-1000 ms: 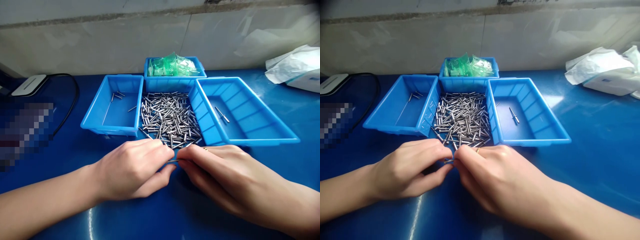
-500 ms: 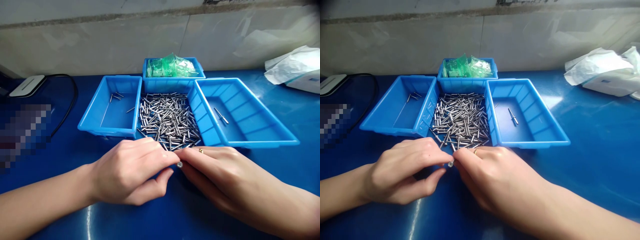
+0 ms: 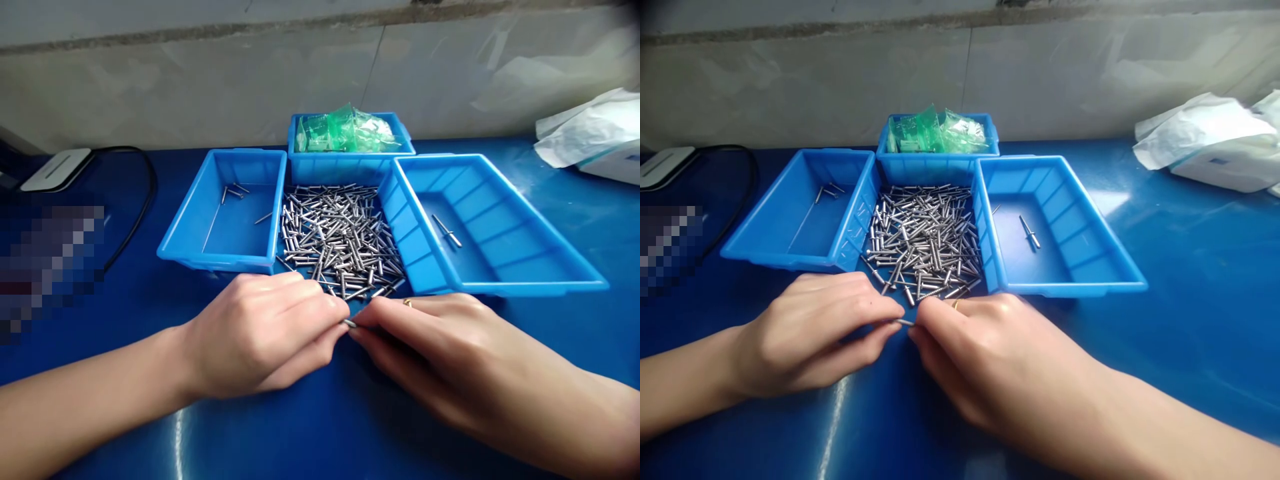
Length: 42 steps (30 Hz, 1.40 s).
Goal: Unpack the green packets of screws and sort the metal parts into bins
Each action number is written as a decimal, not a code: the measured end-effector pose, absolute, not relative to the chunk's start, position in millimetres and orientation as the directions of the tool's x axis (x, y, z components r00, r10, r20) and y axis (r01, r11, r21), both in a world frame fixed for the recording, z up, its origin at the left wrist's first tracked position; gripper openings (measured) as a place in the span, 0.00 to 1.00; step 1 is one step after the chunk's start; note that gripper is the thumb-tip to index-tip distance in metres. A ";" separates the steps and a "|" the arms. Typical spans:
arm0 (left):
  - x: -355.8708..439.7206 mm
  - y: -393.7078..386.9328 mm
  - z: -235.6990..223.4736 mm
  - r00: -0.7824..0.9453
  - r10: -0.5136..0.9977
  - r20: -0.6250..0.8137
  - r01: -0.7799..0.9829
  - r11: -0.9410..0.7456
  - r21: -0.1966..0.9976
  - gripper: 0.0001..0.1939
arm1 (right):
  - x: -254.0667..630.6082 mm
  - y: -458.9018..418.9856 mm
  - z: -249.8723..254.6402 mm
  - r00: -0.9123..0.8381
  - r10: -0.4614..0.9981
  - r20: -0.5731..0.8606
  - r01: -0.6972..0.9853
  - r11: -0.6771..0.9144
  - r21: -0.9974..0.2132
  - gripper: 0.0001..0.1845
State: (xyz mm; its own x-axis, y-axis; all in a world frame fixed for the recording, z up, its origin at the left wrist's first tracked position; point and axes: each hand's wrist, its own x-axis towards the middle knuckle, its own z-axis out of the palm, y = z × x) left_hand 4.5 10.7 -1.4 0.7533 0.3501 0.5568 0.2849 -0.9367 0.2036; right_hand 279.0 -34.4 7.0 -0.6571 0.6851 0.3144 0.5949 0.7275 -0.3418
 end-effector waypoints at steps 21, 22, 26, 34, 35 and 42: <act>8.2 8.1 -3.2 0.715 0.402 0.572 0.178 -0.896 0.407 0.13 | 275.5 -38.3 8.8 -0.653 0.672 0.349 0.540 0.736 -0.408 0.29; 7.8 8.7 -3.2 0.713 0.393 0.581 0.158 -0.897 0.413 0.11 | 274.1 -38.5 9.1 -0.651 0.681 0.336 0.534 0.725 -0.435 0.30; 5.3 10.2 -5.5 0.715 0.386 0.583 0.156 -0.901 0.405 0.08 | 271.0 -37.8 8.4 -0.622 0.697 0.357 0.540 0.712 -0.449 0.31; 4.8 8.7 -8.4 0.720 0.395 0.570 0.225 -0.910 0.347 0.08 | 275.9 -39.2 9.5 -0.609 0.696 0.380 0.567 0.717 -0.404 0.26; 5.1 9.1 -7.2 0.731 0.383 0.564 0.214 -0.914 0.344 0.09 | 276.2 -39.6 8.7 -0.612 0.694 0.380 0.568 0.720 -0.399 0.26; 5.9 10.7 -4.2 0.742 0.379 0.553 0.268 -0.924 0.273 0.19 | 277.3 -40.1 5.7 -0.576 0.712 0.403 0.613 0.701 -0.363 0.26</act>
